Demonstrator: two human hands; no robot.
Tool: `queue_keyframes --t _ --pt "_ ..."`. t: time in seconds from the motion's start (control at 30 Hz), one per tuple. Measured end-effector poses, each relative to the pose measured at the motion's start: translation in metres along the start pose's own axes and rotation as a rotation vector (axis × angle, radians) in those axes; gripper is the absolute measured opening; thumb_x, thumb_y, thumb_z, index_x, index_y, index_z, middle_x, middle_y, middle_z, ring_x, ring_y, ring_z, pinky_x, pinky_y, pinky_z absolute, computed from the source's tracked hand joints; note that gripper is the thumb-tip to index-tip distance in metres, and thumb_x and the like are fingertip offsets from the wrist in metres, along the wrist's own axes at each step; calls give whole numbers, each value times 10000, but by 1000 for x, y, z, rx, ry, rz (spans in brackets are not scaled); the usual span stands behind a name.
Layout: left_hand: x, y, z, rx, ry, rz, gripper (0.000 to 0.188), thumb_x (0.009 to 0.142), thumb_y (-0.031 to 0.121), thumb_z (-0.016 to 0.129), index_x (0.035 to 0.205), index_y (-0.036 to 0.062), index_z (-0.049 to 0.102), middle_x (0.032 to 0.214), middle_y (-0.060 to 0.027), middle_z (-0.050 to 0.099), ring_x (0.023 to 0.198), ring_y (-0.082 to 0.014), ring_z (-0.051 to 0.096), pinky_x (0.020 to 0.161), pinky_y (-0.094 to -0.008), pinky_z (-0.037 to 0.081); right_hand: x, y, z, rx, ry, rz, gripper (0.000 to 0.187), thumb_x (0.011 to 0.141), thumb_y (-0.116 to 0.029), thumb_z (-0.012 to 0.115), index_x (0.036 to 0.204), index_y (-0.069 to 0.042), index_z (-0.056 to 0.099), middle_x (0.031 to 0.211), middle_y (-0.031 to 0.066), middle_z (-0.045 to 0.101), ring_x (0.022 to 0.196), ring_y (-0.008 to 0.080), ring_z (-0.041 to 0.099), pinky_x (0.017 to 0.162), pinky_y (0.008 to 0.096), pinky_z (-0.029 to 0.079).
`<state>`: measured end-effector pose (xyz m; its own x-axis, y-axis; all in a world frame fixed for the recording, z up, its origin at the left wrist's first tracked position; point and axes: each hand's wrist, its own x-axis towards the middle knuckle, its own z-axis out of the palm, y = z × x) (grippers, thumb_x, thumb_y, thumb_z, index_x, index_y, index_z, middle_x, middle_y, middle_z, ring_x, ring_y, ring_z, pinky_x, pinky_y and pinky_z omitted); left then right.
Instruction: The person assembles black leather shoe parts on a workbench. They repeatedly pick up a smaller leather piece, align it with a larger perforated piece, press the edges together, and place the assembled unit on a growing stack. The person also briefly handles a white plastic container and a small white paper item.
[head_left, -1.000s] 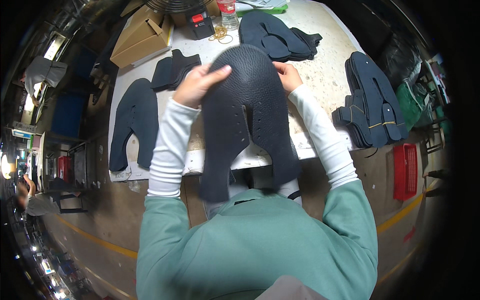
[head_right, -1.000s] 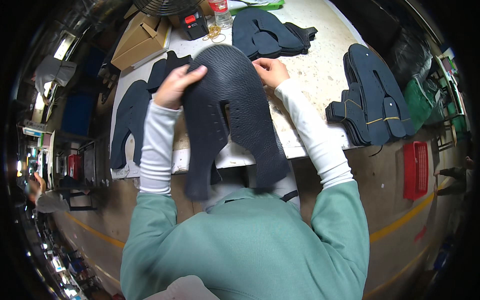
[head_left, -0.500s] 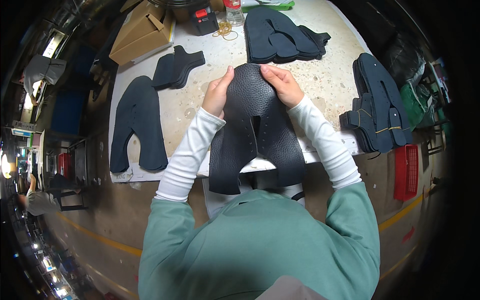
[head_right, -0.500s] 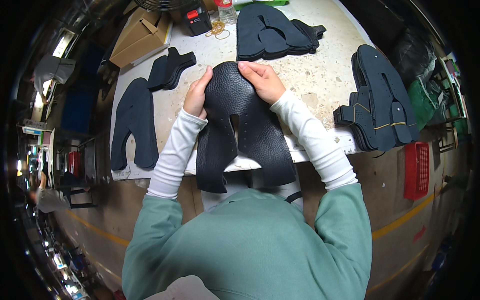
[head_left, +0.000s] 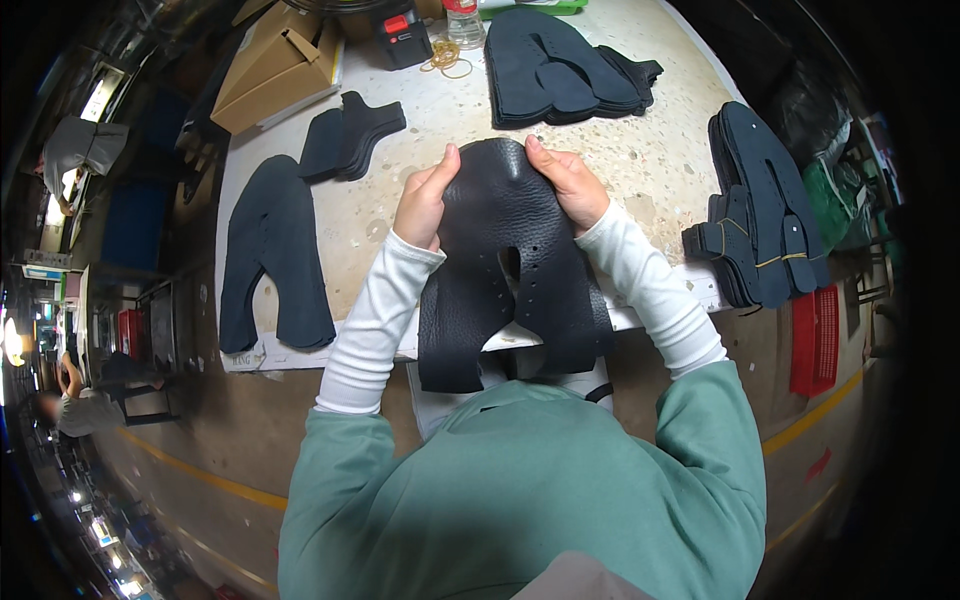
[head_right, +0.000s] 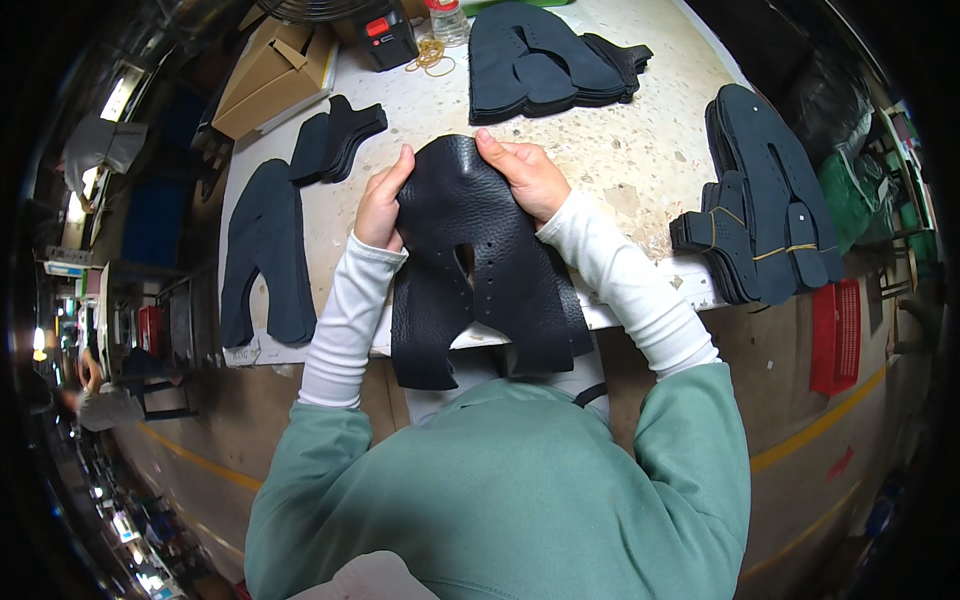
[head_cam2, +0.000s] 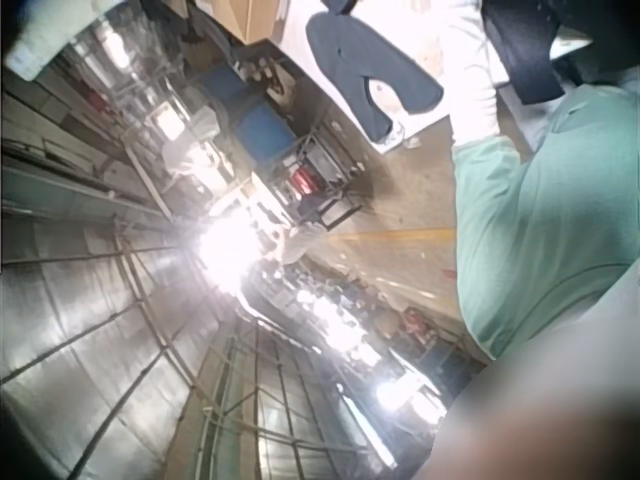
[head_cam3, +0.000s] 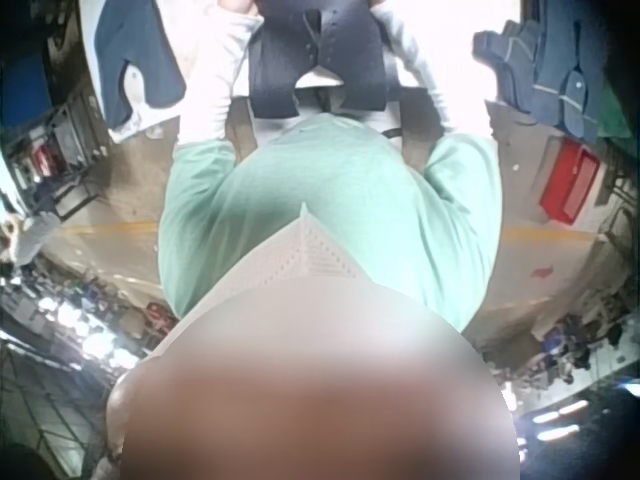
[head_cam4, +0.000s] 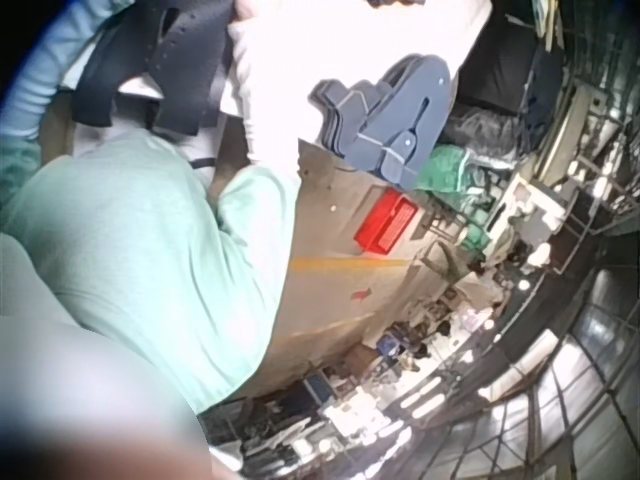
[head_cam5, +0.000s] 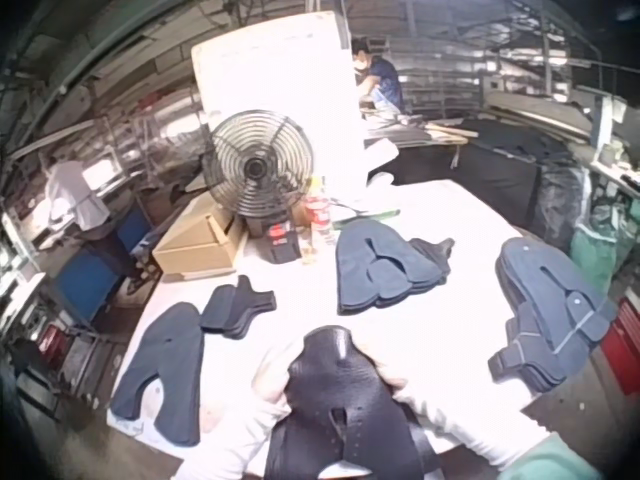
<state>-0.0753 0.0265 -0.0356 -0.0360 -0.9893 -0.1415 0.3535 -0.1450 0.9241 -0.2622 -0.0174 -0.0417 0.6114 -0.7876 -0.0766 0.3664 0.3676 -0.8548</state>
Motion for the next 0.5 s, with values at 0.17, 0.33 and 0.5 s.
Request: queue_keyframes --t 0.17,0.33,0.5 --pt "-1 -1 0 6 -16 11 378 938 319 483 917 -20 649 903 -54 648 801 -91 578 748 -209 432 -2 -1 1 -18 8 27 460 917 -423 483 967 5 644 834 55 664 681 94 615 633 208 491" --pt "0 -5 -2 16 -10 27 369 932 318 495 889 -11 656 880 -48 649 791 -85 576 733 -207 435 -3 0 2 -4 15 49 475 913 -440 481 961 3 647 823 57 665 668 97 612 632 209 490" --pt "-2 -4 -1 21 25 37 352 927 306 506 897 -14 651 881 -44 647 782 -85 575 726 -207 434 -1 4 2 -13 54 22 454 912 -425 494 936 -2 658 816 49 663 663 90 602 632 213 478"
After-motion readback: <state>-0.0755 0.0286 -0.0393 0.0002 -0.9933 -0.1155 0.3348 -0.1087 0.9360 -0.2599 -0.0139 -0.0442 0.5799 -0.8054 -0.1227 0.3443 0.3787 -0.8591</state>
